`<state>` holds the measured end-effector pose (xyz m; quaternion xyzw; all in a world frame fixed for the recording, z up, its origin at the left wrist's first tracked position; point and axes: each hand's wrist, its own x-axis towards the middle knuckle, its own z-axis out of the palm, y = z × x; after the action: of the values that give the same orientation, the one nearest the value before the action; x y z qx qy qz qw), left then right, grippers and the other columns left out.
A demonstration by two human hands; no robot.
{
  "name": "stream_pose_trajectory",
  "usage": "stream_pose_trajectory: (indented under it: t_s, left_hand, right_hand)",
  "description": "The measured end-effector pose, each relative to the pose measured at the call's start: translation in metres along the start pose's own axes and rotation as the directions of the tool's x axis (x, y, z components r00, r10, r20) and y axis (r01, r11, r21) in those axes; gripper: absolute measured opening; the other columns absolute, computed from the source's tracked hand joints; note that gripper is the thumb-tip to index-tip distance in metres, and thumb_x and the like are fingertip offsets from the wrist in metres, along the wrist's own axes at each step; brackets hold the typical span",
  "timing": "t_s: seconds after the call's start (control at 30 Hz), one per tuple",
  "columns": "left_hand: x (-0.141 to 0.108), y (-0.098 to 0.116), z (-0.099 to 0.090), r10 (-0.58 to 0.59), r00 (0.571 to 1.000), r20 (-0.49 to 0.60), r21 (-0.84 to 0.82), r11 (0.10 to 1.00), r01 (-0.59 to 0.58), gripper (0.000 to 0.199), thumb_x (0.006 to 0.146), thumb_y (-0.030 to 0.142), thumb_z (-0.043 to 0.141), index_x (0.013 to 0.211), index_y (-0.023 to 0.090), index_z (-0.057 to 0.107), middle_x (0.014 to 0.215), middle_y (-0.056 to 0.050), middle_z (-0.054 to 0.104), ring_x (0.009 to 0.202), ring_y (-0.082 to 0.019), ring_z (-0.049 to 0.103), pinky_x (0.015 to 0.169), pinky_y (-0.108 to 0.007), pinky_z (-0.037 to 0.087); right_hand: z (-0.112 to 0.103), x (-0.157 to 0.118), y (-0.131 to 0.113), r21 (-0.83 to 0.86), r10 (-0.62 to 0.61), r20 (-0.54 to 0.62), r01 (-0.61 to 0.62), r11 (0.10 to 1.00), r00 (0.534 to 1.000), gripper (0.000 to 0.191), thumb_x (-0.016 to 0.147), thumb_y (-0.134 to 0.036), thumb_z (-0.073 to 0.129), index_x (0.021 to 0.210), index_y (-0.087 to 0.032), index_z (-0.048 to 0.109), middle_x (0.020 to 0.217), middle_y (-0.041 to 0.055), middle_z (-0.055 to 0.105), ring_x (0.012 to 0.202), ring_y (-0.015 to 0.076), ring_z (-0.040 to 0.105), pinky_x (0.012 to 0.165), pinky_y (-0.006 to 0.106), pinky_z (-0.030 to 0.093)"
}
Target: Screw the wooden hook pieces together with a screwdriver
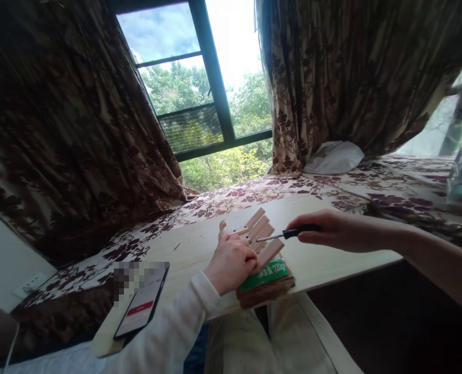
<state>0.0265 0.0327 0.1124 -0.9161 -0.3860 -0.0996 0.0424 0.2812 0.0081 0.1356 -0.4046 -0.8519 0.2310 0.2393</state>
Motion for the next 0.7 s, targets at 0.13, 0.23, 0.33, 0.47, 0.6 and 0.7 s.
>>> stream_pose_trajectory:
  t_s: [0.13, 0.23, 0.33, 0.47, 0.6, 0.7]
  left_hand:
    - [0.0, -0.002, 0.006, 0.0, 0.999, -0.051, 0.017, 1.0, 0.001, 0.02, 0.076, 0.018, 0.053, 0.062, 0.022, 0.066, 0.071, 0.002, 0.064, 0.084, -0.017, 0.052, 0.099, -0.047, 0.029]
    - [-0.001, -0.004, 0.009, -0.008, 0.997, -0.082, 0.024, 1.0, 0.009, 0.018, 0.075, 0.018, 0.054, 0.061, 0.021, 0.065, 0.07, 0.002, 0.063, 0.082, -0.017, 0.052, 0.098, -0.047, 0.031]
    - [-0.002, -0.004, 0.011, -0.01, 0.995, -0.103, 0.029, 0.999, 0.013, 0.018, 0.075, 0.019, 0.054, 0.061, 0.022, 0.066, 0.07, 0.002, 0.064, 0.082, -0.017, 0.053, 0.1, -0.048, 0.03]
    - [-0.003, -0.005, 0.011, -0.005, 0.995, -0.104, 0.039, 0.999, 0.01, 0.021, 0.077, 0.022, 0.05, 0.063, 0.022, 0.066, 0.072, 0.004, 0.063, 0.085, -0.016, 0.055, 0.099, -0.047, 0.032]
    - [-0.003, -0.005, 0.012, -0.008, 0.995, -0.099, 0.05, 0.999, 0.013, 0.026, 0.078, 0.023, 0.045, 0.062, 0.022, 0.065, 0.071, 0.005, 0.062, 0.085, -0.015, 0.055, 0.097, -0.046, 0.034]
    - [-0.003, -0.005, 0.012, -0.019, 0.994, -0.107, 0.037, 0.999, 0.023, 0.019, 0.075, 0.022, 0.053, 0.06, 0.022, 0.064, 0.07, 0.004, 0.063, 0.083, -0.016, 0.054, 0.097, -0.044, 0.034]
  right_hand:
    - [0.003, 0.008, -0.018, -0.153, -0.061, -0.022, 0.057, 0.987, 0.998, 0.029, 0.085, -0.034, 0.049, 0.102, -0.016, 0.065, 0.074, 0.0018, 0.064, 0.063, 0.014, 0.052, 0.058, 0.024, 0.039]
    - [0.006, 0.015, -0.024, -0.22, -0.101, 0.009, 0.1, 0.97, 0.995, 0.023, 0.083, -0.026, 0.052, 0.097, -0.017, 0.067, 0.073, 0.0013, 0.066, 0.061, 0.0129, 0.052, 0.057, 0.023, 0.038]
    - [0.01, 0.019, -0.025, -0.283, -0.13, 0.003, 0.125, 0.951, 0.992, 0.022, 0.082, -0.022, 0.052, 0.096, -0.018, 0.068, 0.075, 0.0022, 0.068, 0.064, 0.0142, 0.055, 0.059, 0.024, 0.038]
    - [0.014, 0.021, -0.027, -0.312, -0.14, -0.011, 0.13, 0.941, 0.99, 0.022, 0.082, -0.021, 0.051, 0.095, -0.018, 0.069, 0.077, 0.0032, 0.069, 0.067, 0.0151, 0.057, 0.061, 0.025, 0.038]
    - [0.016, 0.022, -0.026, -0.294, -0.145, -0.011, 0.135, 0.946, 0.989, 0.022, 0.082, -0.02, 0.051, 0.096, -0.018, 0.069, 0.077, 0.0023, 0.069, 0.066, 0.0143, 0.057, 0.06, 0.023, 0.037]
    - [0.018, 0.025, -0.024, -0.283, -0.148, 0.001, 0.142, 0.948, 0.989, 0.02, 0.08, -0.02, 0.053, 0.093, -0.018, 0.069, 0.076, 0.0021, 0.069, 0.065, 0.0138, 0.057, 0.06, 0.023, 0.037]
